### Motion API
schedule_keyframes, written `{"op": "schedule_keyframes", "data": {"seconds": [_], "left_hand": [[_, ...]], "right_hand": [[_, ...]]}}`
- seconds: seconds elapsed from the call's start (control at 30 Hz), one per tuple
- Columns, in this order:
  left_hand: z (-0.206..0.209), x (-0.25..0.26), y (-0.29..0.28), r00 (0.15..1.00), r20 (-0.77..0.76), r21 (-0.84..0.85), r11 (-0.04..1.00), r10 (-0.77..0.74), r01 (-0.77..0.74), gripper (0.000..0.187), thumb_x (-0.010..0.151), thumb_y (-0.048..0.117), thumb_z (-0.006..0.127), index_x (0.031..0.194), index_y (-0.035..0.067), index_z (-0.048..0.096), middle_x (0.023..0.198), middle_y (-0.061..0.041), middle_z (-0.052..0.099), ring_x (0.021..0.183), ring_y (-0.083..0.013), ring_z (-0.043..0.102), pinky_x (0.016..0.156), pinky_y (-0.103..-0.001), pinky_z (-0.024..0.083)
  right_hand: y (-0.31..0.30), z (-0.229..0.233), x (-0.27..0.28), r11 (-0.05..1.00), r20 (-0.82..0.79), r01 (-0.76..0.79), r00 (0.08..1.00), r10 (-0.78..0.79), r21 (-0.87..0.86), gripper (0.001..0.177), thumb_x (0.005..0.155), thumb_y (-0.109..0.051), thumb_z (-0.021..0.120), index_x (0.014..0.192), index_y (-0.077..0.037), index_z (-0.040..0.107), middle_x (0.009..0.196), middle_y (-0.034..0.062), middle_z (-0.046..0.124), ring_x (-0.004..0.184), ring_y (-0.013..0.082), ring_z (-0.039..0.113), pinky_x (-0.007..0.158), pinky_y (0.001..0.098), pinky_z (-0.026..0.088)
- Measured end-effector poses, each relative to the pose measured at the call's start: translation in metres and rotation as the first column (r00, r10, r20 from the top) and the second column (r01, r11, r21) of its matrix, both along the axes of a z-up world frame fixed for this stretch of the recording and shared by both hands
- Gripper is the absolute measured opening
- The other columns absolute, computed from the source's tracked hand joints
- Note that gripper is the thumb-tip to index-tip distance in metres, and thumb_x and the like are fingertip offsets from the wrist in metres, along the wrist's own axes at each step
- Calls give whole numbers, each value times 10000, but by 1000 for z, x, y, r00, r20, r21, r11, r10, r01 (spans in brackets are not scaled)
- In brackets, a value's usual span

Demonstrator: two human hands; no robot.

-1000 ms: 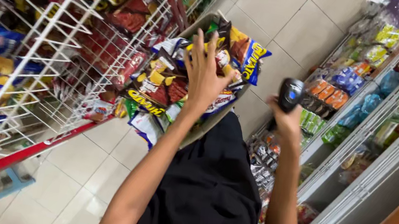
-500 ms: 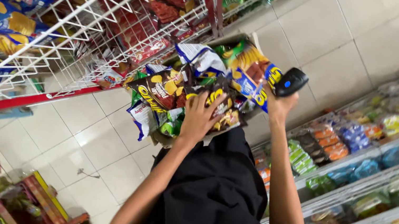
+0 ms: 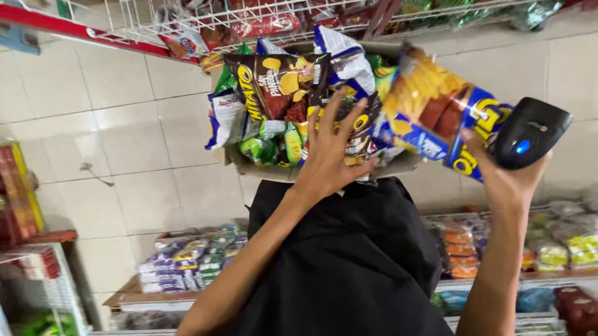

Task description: The person scans barcodes on snack bags with a handheld scanner and places the bags onto retail shelves in a supermarket aisle.

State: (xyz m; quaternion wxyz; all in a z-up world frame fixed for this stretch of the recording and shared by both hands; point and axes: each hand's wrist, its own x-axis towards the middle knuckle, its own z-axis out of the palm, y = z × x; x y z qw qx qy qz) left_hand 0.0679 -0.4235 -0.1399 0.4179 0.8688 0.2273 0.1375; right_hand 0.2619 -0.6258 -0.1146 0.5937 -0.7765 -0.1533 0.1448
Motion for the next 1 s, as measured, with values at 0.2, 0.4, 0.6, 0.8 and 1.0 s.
{"op": "schedule_keyframes", "data": {"seconds": [0.2, 0.4, 0.6, 0.8, 1.0], "left_hand": [[45, -14, -14, 977, 87, 429, 892, -194, 139, 889, 768, 270, 879, 1548, 321, 455, 1666, -153, 303, 1566, -325, 262, 1267, -569, 171], [62, -42, -4, 984, -161, 193, 976, -72, 103, 826, 842, 269, 825, 1587, 232, 469, 1437, -54, 609, 1384, -246, 546, 1190, -446, 398], [83, -79, -27, 932, 283, -275, 950, 228, -149, 544, 1060, 154, 628, 1542, 43, 400, 1547, -245, 484, 1468, -358, 439, 1210, -410, 322], [96, -102, -35, 723, 323, -510, 756, 611, -411, 360, 1108, 169, 550, 1431, 50, 656, 1450, -160, 629, 1395, -286, 533, 1212, -367, 346], [123, -140, -16, 529, 484, -384, 712, 697, -588, 967, 726, 143, 920, 1556, 76, 428, 1390, -120, 525, 1312, -248, 540, 1138, -360, 444]], "right_hand": [[-7, 21, -22, 989, -238, 73, 971, -40, 132, 581, 775, -12, 926, 1237, -23, 573, 1086, 15, 666, 954, 112, 675, 858, 319, 596], [2, 12, -35, 972, -391, 1, 916, 93, 235, 450, 906, -100, 774, 1319, -115, 597, 1082, -37, 643, 951, 83, 638, 839, 263, 540], [44, 77, -46, 959, -124, -276, 951, 283, 68, 255, 880, -112, 798, 1092, -61, 665, 874, -11, 655, 747, 63, 593, 576, 235, 460], [62, 120, -78, 877, -157, -471, 877, 455, -92, 204, 912, -140, 820, 881, 12, 688, 665, 59, 631, 542, 108, 559, 491, 273, 439], [67, 140, -131, 701, -443, -711, 614, 653, 49, 176, 845, -188, 780, 881, -50, 677, 571, 19, 588, 453, 102, 544, 407, 282, 433]]}}
